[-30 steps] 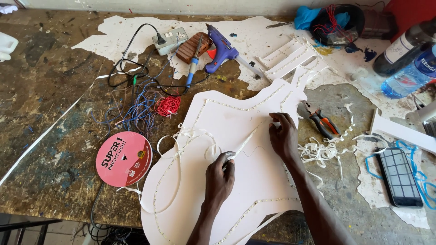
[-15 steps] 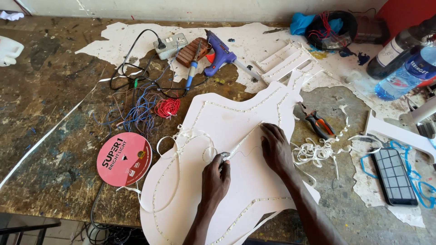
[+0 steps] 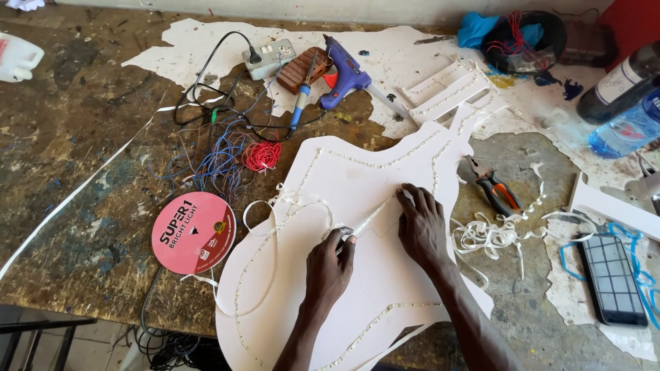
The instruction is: The person places and presses a strip of LED lights onto a white board shaped like a guitar. They use pliers to cut the strip and continue arranging it along the board's contours.
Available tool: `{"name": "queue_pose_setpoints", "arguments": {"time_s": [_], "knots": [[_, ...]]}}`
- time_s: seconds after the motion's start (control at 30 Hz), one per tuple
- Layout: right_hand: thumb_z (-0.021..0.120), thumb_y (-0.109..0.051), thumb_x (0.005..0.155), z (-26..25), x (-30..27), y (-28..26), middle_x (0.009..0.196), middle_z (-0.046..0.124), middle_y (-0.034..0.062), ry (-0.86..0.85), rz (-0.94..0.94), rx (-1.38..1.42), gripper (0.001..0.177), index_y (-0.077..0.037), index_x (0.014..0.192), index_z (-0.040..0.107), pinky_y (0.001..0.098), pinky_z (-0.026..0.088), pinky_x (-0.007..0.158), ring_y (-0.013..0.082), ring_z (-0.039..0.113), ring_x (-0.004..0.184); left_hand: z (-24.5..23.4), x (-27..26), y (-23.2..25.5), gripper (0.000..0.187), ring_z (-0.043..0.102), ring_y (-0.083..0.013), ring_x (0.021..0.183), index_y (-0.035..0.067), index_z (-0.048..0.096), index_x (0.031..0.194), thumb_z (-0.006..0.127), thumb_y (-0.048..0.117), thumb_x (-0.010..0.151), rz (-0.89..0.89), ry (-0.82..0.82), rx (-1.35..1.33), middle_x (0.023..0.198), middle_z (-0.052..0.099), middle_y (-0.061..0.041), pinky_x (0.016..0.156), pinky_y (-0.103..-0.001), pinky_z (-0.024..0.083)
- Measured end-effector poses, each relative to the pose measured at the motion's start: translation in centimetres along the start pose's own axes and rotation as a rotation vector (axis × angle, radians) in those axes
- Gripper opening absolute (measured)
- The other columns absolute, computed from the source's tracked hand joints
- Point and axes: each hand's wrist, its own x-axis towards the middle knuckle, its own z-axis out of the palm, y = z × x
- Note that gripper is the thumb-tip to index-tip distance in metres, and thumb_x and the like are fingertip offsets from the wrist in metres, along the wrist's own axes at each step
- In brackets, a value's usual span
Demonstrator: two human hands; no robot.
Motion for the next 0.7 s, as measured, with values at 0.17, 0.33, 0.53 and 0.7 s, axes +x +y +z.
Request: {"name": "queue_pose_setpoints", "arguments": {"time_s": [0.17, 0.33, 0.53, 0.7], "knots": [[0.062, -0.006, 0.101, 0.7, -0.8, 0.2, 0.156, 0.067, 0.0094, 0.053, -0.011, -0.07, 0.047, -0.013, 0.145, 0.076, 0.0509, 0.053, 0.11, 0.0359, 0.06, 0.149, -0.6, 0.8, -0.7, 0.022, 0.088, -0.029, 0.088, 0.013, 0.079, 0.124, 0.068, 0.028, 0.112, 0.08, -0.006, 0.224, 0.09, 0.086, -0.01, 0.079, -0.044, 0.071], [0.063, -0.003, 0.101, 0.4, -0.8, -0.3, 0.155, 0.069, 0.0125, 0.093, -0.035, -0.012, 0.06, -0.017, 0.158, 0.067, 0.0538, 0.051, 0.114, 0.0376, 0.062, 0.148, -1.2, 3.3, -1.2, 0.023, 0.087, -0.0278, 0.084, 0.012, 0.079, 0.121, 0.067, 0.031, 0.114, 0.148, 0.012, 0.356, 0.089, 0.086, -0.011, 0.075, -0.044, 0.069], [0.061, -0.004, 0.103, 0.2, -1.0, 0.1, 0.161, 0.064, 0.009, 0.013, -0.049, -0.04, 0.054, -0.021, 0.154, 0.073, 0.0522, 0.049, 0.117, 0.0335, 0.058, 0.153, -2.2, 7.7, -1.6, 0.026, 0.086, -0.0288, 0.089, 0.013, 0.076, 0.124, 0.067, 0.035, 0.114, 0.284, 0.025, 0.545, 0.094, 0.085, -0.009, 0.077, -0.044, 0.067], [0.059, -0.012, 0.113, -0.3, -0.7, -0.5, 0.153, 0.068, 0.011, 0.041, -0.067, 0.021, 0.046, -0.019, 0.158, 0.065, 0.0528, 0.049, 0.116, 0.0339, 0.063, 0.148, -3.3, 10.2, -1.0, 0.023, 0.085, -0.0268, 0.087, 0.012, 0.076, 0.119, 0.069, 0.032, 0.111, 0.253, -0.061, 0.618, 0.092, 0.085, -0.007, 0.076, -0.041, 0.067]]}}
